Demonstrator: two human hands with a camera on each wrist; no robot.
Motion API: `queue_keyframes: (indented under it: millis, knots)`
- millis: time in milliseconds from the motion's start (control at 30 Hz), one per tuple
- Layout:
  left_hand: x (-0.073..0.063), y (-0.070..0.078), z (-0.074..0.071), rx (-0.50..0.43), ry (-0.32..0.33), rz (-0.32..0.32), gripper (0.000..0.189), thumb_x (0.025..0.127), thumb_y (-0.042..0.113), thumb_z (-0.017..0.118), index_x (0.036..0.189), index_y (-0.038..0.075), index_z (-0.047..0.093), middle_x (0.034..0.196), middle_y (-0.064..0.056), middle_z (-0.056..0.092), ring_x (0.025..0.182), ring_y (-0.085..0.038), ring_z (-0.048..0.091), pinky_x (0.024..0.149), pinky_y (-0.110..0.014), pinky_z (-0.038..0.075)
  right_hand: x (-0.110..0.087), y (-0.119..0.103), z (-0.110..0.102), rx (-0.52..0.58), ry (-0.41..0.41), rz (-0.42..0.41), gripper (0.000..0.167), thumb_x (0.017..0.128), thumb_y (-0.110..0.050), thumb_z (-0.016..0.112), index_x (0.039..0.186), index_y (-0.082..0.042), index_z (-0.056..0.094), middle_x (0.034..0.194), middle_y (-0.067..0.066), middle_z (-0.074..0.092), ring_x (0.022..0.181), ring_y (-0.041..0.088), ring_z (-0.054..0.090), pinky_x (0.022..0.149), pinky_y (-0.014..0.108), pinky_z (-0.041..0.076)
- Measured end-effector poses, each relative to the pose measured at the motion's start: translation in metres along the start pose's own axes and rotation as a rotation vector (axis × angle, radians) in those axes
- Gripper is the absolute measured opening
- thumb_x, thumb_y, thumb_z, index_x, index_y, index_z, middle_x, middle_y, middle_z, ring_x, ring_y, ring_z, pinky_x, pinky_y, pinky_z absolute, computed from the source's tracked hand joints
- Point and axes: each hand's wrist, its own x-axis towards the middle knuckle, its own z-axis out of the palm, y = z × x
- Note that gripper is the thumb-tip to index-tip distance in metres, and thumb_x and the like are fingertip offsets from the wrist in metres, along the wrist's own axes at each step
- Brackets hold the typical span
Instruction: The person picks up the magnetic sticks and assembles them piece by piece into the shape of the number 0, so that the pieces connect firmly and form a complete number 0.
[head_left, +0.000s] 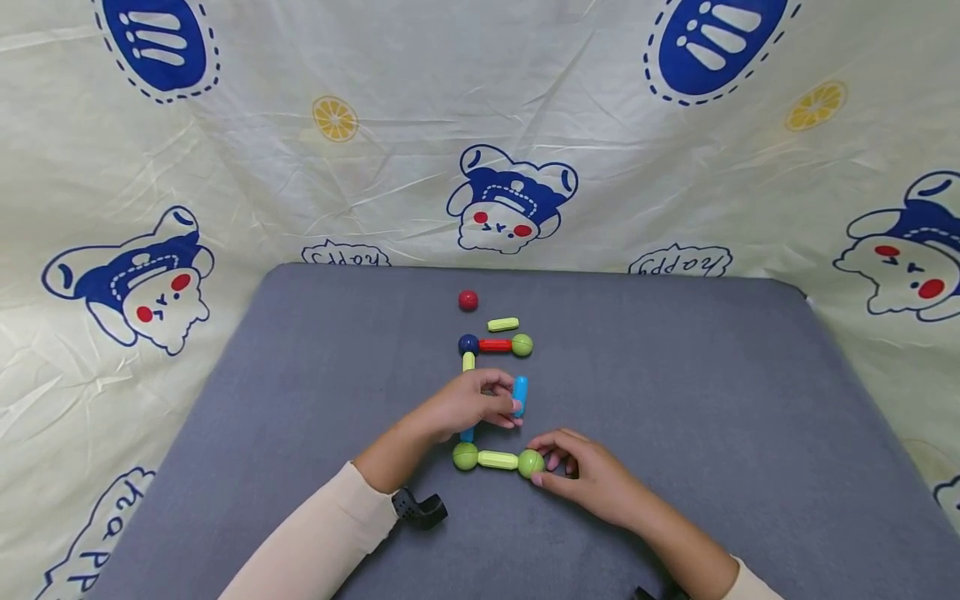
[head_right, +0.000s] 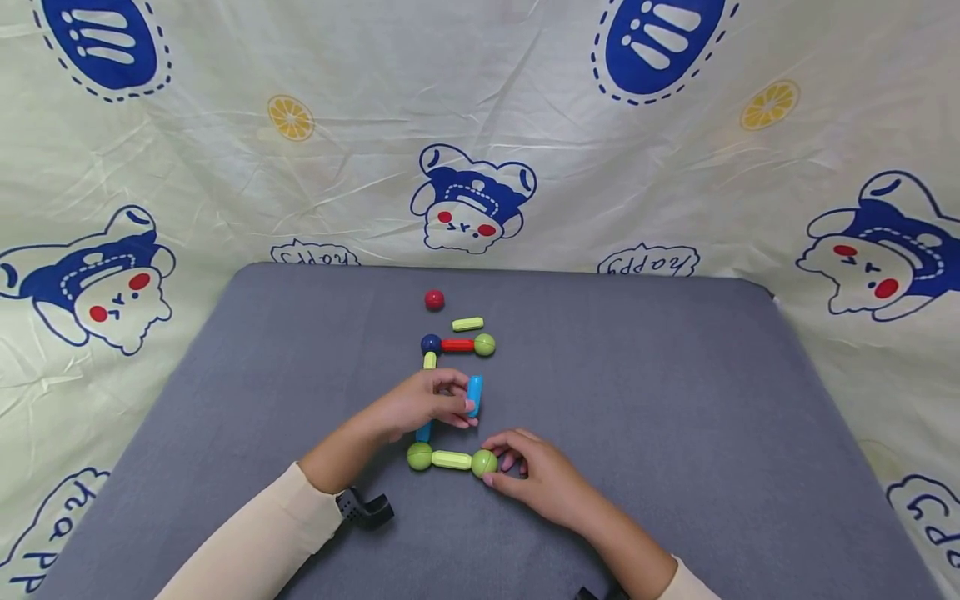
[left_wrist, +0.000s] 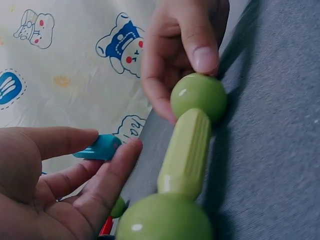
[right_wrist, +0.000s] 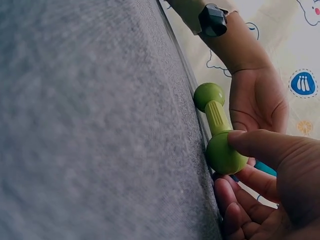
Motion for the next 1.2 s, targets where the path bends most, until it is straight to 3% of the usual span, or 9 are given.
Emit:
queue_keyframes:
  millis: [200,433,533,700,1200]
  knots:
    - [0.0,-0.005,0.008,0.135,0.013,-0.005,0.024,0.089,0.011,0.07,0.11,0.0,0.065,0.092,-0.001,0.064,0.082,-0.009,0.063,0.08,-0.026,0.053,-0.001,0.0,0.001,-0.007,0.011,0.011,0.032,0.091,-0.035,0.075,0.12,-0.022,0.067,0.102,-0.007,0.063,0.088,0.008,0.058,0.075,0.023,0.047]
    - [0.002,-0.01,0.015,0.091,-0.066,-0.004,0.041,0.092,0.003,0.067,0.132,-0.002,0.056,0.093,-0.006,0.064,0.078,-0.012,0.067,0.08,-0.03,0.059,-0.002,0.001,0.001,-0.021,0.023,0.062,0.032,0.09,-0.036,0.077,0.116,-0.021,0.066,0.099,-0.007,0.063,0.085,0.005,0.057,0.074,0.023,0.047]
    - [0.001,-0.012,0.018,0.123,-0.08,-0.02,0.041,0.092,0.004,0.068,0.131,-0.001,0.057,0.093,-0.006,0.063,0.077,-0.012,0.068,0.078,-0.029,0.059,-0.002,0.001,0.001,-0.028,0.034,0.072,0.03,0.089,-0.037,0.077,0.112,-0.021,0.066,0.097,-0.006,0.062,0.083,0.005,0.055,0.073,0.023,0.047]
    - [0.0,-0.012,0.022,0.189,-0.05,-0.04,0.038,0.09,0.006,0.07,0.126,0.0,0.061,0.093,-0.005,0.064,0.077,-0.012,0.069,0.074,-0.027,0.058,-0.002,0.001,0.001,-0.034,0.049,0.065,0.027,0.088,-0.037,0.078,0.108,-0.022,0.068,0.097,-0.004,0.061,0.083,0.006,0.055,0.073,0.022,0.047]
    - [-0.002,-0.013,0.029,0.344,0.013,-0.019,0.042,0.091,0.008,0.069,0.132,-0.001,0.061,0.088,-0.001,0.065,0.072,-0.009,0.067,0.064,-0.02,0.051,-0.002,0.002,0.001,-0.042,0.052,0.039,0.026,0.089,-0.037,0.078,0.107,-0.021,0.069,0.095,-0.005,0.061,0.081,0.004,0.054,0.072,0.022,0.048]
